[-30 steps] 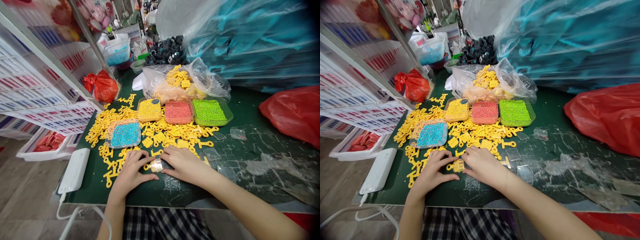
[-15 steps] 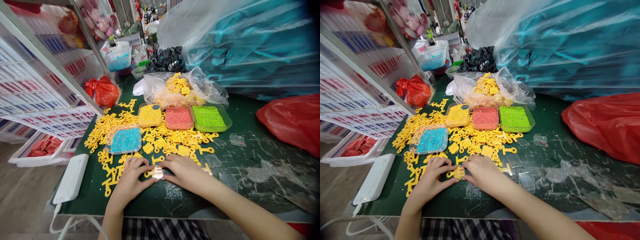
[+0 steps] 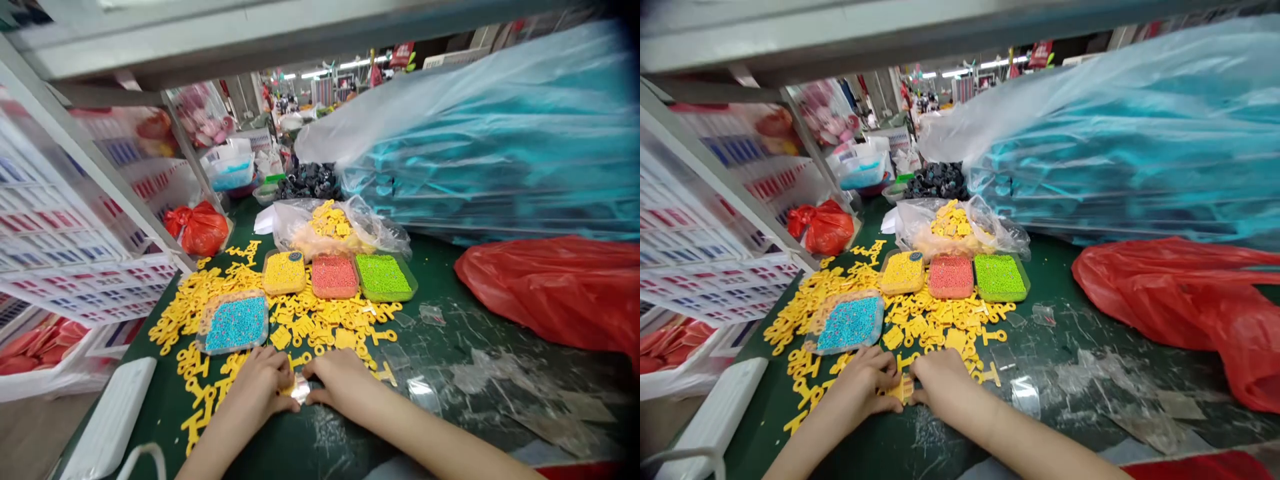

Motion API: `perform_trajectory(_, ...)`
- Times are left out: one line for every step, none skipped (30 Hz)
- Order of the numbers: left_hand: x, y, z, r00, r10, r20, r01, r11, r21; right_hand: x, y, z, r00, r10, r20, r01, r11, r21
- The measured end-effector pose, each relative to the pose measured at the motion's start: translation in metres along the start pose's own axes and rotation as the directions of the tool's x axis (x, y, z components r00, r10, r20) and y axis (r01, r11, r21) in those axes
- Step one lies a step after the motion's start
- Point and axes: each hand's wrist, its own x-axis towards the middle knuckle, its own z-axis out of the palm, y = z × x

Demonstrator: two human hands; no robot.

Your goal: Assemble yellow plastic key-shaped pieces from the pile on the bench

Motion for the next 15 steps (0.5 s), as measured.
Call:
perform_trajectory(-0.003,-0.002,0.004,1.0,-0.007,-0.01,0.007,1.0,-0.016,0.001,0.002,0.004,1.0,0.004,-0.017,-0.004,1.0,0.023)
perform_trajectory(-0.006,-0.003,0.009,0.999,-0.015,-0.032,0.014,0.999,-0.039,0.003,0.004,0.008,0.999,0.007,-0.041,-0.005,0.999,0.045)
perform_trajectory(-0.011,-0.004,0.014,0.998,-0.025,-0.061,0.021,0.998,-0.067,0.003,0.006,0.013,0.998,0.012,-0.061,-0.008,0.998,0.061)
perform_trajectory(-0.016,-0.004,0.021,0.994,-0.036,-0.101,0.026,0.995,-0.1,0.004,0.009,0.018,0.996,0.01,-0.086,-0.004,0.997,0.075)
perform_trajectory(-0.02,-0.004,0.027,0.986,-0.059,-0.156,0.038,0.99,-0.136,0.004,0.012,0.022,0.994,0.003,-0.111,0.006,0.996,0.085)
perform_trajectory(-0.023,-0.004,0.032,0.979,-0.084,-0.188,0.053,0.985,-0.164,0.003,0.014,0.025,0.991,-0.012,-0.135,0.024,0.996,0.089)
perform_trajectory(-0.025,-0.003,0.035,0.972,-0.112,-0.207,0.076,0.981,-0.177,0.003,0.016,0.027,0.987,-0.034,-0.158,0.048,0.996,0.082)
perform_trajectory(-0.026,-0.002,0.037,0.968,-0.14,-0.21,0.103,0.978,-0.181,0.002,0.018,0.029,0.983,-0.061,-0.173,0.072,0.996,0.059)
perform_trajectory(-0.025,-0.002,0.037,0.966,-0.166,-0.198,0.131,0.975,-0.178,0.002,0.02,0.03,0.979,-0.094,-0.178,0.1,0.995,0.025)
perform_trajectory(-0.023,-0.002,0.036,0.966,-0.185,-0.183,0.154,0.972,-0.175,0.004,0.022,0.031,0.975,-0.13,-0.178,0.129,0.992,-0.017)
perform_trajectory(-0.021,-0.002,0.034,0.966,-0.197,-0.168,0.166,0.97,-0.179,0.006,0.023,0.033,0.971,-0.164,-0.172,0.156,0.986,-0.06)
perform_trajectory(-0.018,-0.002,0.031,0.968,-0.194,-0.158,0.163,0.968,-0.191,0.01,0.025,0.035,0.967,-0.193,-0.167,0.178,0.979,-0.102)
perform_trajectory(-0.016,-0.004,0.03,0.972,-0.179,-0.154,0.145,0.967,-0.207,0.015,0.026,0.038,0.962,-0.216,-0.165,0.194,0.971,-0.14)
perform_trajectory(-0.013,-0.006,0.029,0.976,-0.153,-0.152,0.118,0.968,-0.221,0.021,0.028,0.041,0.959,-0.227,-0.168,0.199,0.965,-0.171)
perform_trajectory(-0.011,-0.009,0.03,0.981,-0.123,-0.151,0.086,0.97,-0.229,0.027,0.029,0.045,0.959,-0.223,-0.173,0.187,0.961,-0.203)
